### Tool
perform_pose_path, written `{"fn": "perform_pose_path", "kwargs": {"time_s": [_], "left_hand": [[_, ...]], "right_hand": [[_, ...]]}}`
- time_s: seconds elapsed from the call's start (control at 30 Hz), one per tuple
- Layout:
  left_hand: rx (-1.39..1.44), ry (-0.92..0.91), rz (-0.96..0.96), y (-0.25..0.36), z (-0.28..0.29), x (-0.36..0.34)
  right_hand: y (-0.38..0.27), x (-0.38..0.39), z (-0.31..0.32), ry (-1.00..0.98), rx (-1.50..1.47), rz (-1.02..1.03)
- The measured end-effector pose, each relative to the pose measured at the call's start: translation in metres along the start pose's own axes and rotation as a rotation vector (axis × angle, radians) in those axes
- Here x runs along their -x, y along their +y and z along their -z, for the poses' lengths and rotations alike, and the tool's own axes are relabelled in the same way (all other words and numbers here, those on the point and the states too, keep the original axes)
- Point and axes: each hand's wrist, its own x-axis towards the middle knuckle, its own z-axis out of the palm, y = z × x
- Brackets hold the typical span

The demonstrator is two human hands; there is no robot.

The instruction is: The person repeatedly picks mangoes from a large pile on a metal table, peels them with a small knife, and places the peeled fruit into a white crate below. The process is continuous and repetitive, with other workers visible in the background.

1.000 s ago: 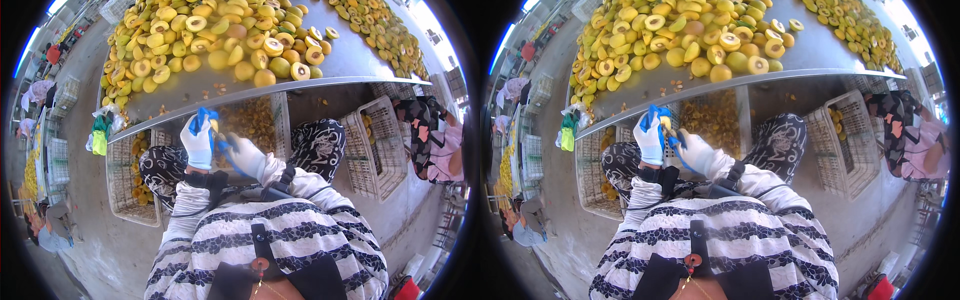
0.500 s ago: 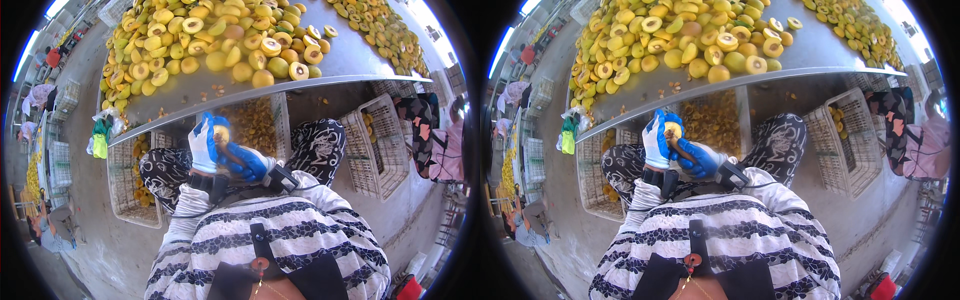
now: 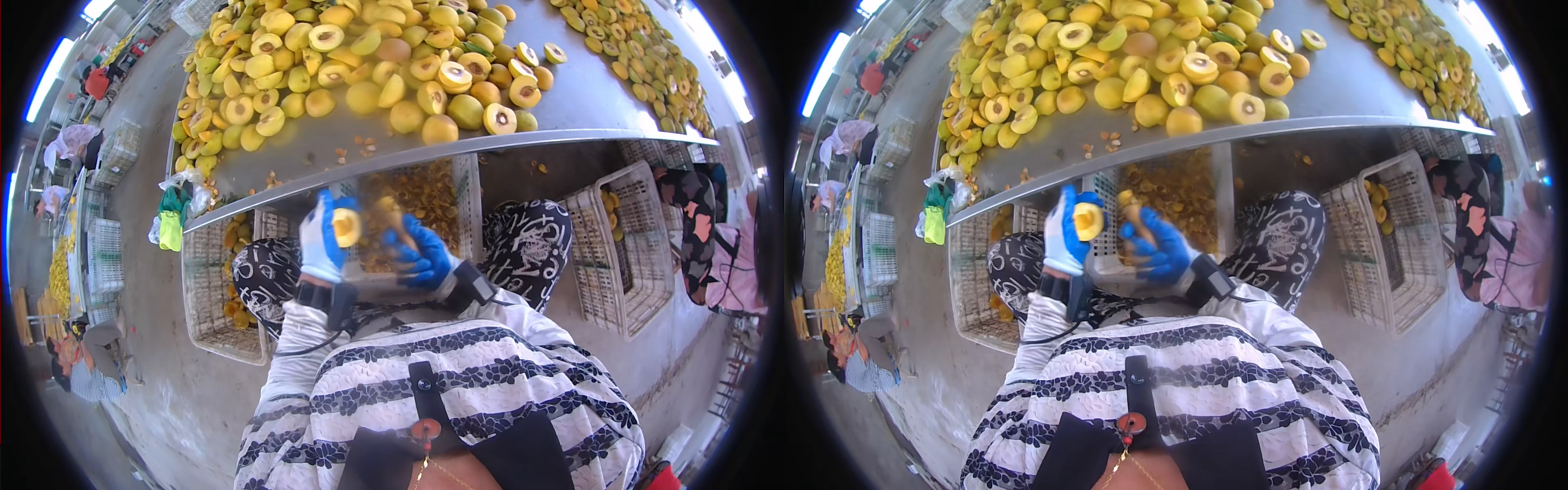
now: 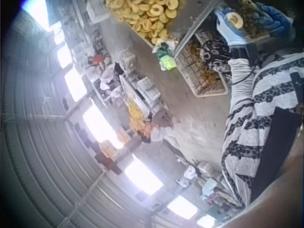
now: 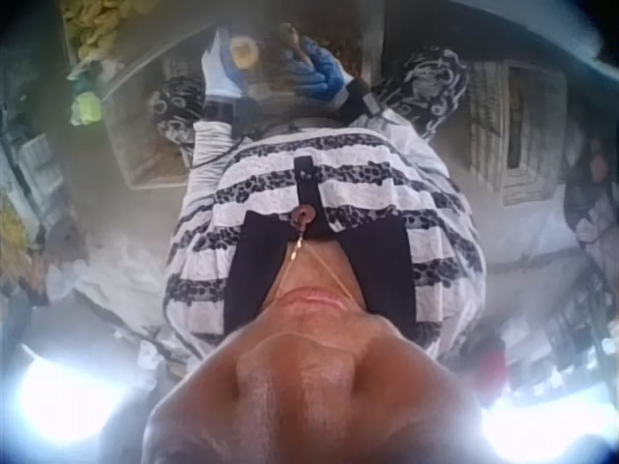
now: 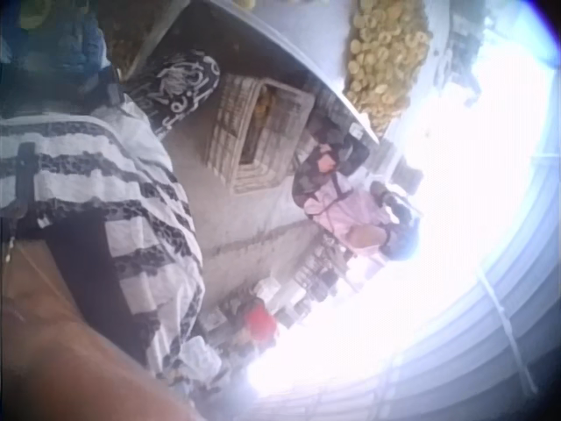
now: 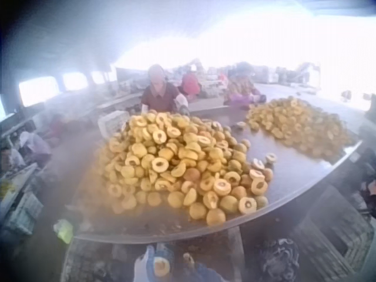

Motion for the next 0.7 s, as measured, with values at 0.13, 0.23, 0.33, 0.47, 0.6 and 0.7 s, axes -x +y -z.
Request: {"fn": "perform_pose_path", "kwargs": {"time_s": [0.13,0.23,0.33,0.47,0.6,0.7], "left_hand": [[0.108,0.196,-0.038,0.022,0.073,0.002],[-0.539,0.226,-0.402,0.039,0.15,-0.001],[-0.78,0.505,-0.008,0.044,0.213,-0.025],[-0.62,0.225,-0.268,0.013,0.224,-0.102],[-1.132,0.145,-0.424,-0.002,0.183,-0.225],[-1.432,-0.086,-0.362,-0.01,0.146,-0.27]], "right_hand": [[-0.024,-0.011,0.034,0.712,0.652,0.29],[-0.036,-0.022,0.047,0.825,0.636,0.258],[-0.057,-0.022,0.045,0.837,0.377,0.525],[-0.07,-0.007,0.035,0.575,0.232,0.397],[-0.046,-0.011,0.034,0.718,0.135,0.528],[-0.031,-0.02,0.04,0.807,0.467,0.499]]}}
